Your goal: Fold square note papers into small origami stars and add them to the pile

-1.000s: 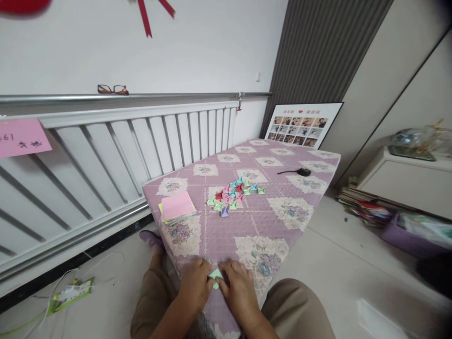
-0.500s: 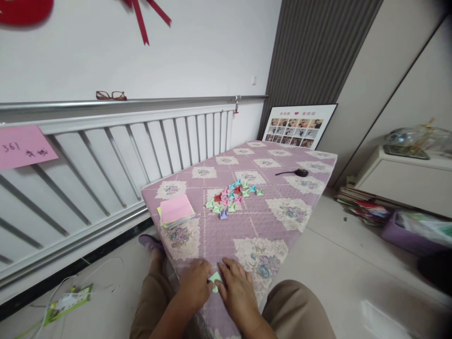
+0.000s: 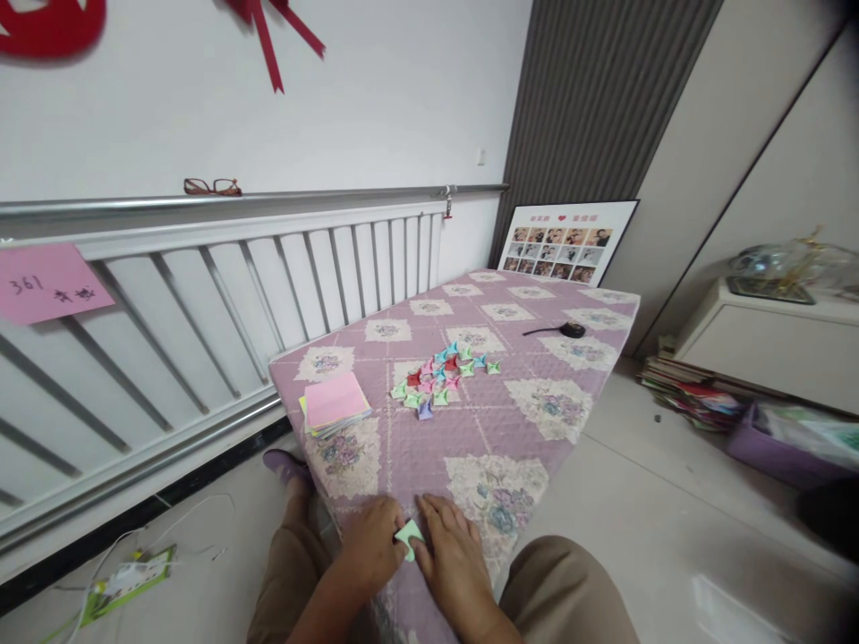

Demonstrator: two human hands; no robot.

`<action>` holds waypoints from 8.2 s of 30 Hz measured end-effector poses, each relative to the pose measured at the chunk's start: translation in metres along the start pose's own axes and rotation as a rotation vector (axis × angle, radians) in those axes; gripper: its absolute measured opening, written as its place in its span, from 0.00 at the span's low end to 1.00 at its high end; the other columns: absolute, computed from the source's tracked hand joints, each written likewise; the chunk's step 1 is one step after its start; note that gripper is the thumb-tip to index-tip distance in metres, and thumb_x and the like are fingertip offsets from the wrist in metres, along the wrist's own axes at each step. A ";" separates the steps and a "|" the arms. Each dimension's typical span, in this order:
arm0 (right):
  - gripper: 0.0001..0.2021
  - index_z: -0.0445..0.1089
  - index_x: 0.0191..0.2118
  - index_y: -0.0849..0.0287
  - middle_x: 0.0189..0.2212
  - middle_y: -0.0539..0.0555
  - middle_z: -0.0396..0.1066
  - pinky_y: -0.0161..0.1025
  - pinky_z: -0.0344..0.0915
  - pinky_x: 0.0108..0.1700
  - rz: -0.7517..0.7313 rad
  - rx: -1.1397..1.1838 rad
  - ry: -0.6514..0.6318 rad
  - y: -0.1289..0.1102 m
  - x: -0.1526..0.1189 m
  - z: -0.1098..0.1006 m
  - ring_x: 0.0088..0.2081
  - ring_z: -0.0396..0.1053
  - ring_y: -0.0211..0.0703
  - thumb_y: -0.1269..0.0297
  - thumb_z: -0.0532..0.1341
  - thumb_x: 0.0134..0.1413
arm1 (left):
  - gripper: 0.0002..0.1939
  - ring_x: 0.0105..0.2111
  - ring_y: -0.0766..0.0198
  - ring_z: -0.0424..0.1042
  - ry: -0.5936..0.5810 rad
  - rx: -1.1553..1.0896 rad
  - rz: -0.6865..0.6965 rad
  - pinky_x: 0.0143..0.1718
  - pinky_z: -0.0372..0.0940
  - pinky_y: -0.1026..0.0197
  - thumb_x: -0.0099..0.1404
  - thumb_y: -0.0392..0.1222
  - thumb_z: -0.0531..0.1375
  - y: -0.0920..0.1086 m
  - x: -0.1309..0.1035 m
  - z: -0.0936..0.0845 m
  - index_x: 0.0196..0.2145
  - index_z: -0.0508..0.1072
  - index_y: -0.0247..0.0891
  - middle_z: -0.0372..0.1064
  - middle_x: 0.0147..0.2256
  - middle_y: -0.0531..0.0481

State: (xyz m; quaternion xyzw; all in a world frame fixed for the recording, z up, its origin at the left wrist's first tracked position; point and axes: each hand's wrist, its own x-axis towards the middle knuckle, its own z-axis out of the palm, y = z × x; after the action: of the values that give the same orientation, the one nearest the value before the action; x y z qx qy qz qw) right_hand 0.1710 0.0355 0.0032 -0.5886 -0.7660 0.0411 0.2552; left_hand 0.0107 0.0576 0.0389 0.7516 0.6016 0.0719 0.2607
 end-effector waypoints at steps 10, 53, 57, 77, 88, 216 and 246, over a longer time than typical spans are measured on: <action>0.14 0.70 0.46 0.46 0.52 0.52 0.68 0.47 0.59 0.49 0.023 0.035 -0.038 -0.006 0.001 -0.008 0.54 0.63 0.51 0.64 0.61 0.52 | 0.11 0.40 0.61 0.67 0.039 -0.070 -0.024 0.40 0.57 0.62 0.54 0.34 0.57 0.000 -0.004 0.004 0.38 0.67 0.40 0.69 0.37 0.51; 0.07 0.64 0.31 0.55 0.32 0.50 0.67 0.43 0.59 0.41 -0.163 0.184 0.066 0.006 -0.010 0.005 0.36 0.65 0.45 0.76 0.59 0.52 | 0.10 0.38 0.59 0.63 0.434 0.147 0.202 0.42 0.55 0.56 0.64 0.28 0.54 0.002 -0.018 0.044 0.31 0.72 0.39 0.68 0.35 0.51; 0.08 0.64 0.29 0.56 0.30 0.49 0.66 0.42 0.58 0.40 -0.167 0.217 0.044 0.005 -0.011 0.003 0.35 0.64 0.43 0.77 0.60 0.50 | 0.09 0.39 0.61 0.64 0.364 0.107 0.173 0.43 0.55 0.56 0.64 0.29 0.55 -0.002 -0.023 0.045 0.32 0.72 0.40 0.68 0.35 0.52; 0.05 0.67 0.30 0.55 0.31 0.49 0.68 0.42 0.59 0.42 -0.179 0.196 -0.112 0.005 -0.011 -0.018 0.37 0.65 0.44 0.70 0.62 0.54 | 0.07 0.38 0.60 0.63 0.371 -0.106 0.075 0.43 0.51 0.54 0.62 0.34 0.56 0.002 -0.041 0.039 0.29 0.72 0.42 0.68 0.33 0.53; 0.08 0.63 0.27 0.55 0.30 0.51 0.66 0.44 0.56 0.40 -0.069 0.050 -0.042 0.002 -0.009 -0.012 0.37 0.63 0.46 0.67 0.62 0.54 | 0.08 0.40 0.57 0.65 0.282 -0.041 -0.069 0.44 0.49 0.53 0.64 0.39 0.54 0.006 -0.035 0.032 0.29 0.71 0.42 0.70 0.35 0.51; 0.09 0.65 0.30 0.55 0.29 0.48 0.69 0.40 0.57 0.39 -0.101 0.361 -0.226 0.024 0.007 -0.023 0.33 0.67 0.40 0.67 0.53 0.61 | 0.11 0.37 0.61 0.66 0.298 -0.183 0.099 0.43 0.52 0.56 0.67 0.36 0.51 0.017 -0.014 0.033 0.30 0.71 0.41 0.69 0.33 0.52; 0.09 0.64 0.28 0.55 0.25 0.50 0.69 0.36 0.65 0.34 0.091 0.546 0.012 0.036 0.005 -0.023 0.30 0.68 0.41 0.60 0.53 0.58 | 0.07 0.32 0.62 0.67 0.339 -0.268 -0.021 0.40 0.55 0.57 0.56 0.30 0.52 0.009 -0.005 0.038 0.27 0.68 0.39 0.70 0.28 0.53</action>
State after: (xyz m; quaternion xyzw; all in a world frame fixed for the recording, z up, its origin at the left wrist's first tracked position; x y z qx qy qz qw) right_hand 0.2121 0.0453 0.0115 -0.5319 -0.6979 0.2541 0.4067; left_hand 0.0336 0.0395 0.0117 0.6809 0.6298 0.2741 0.2542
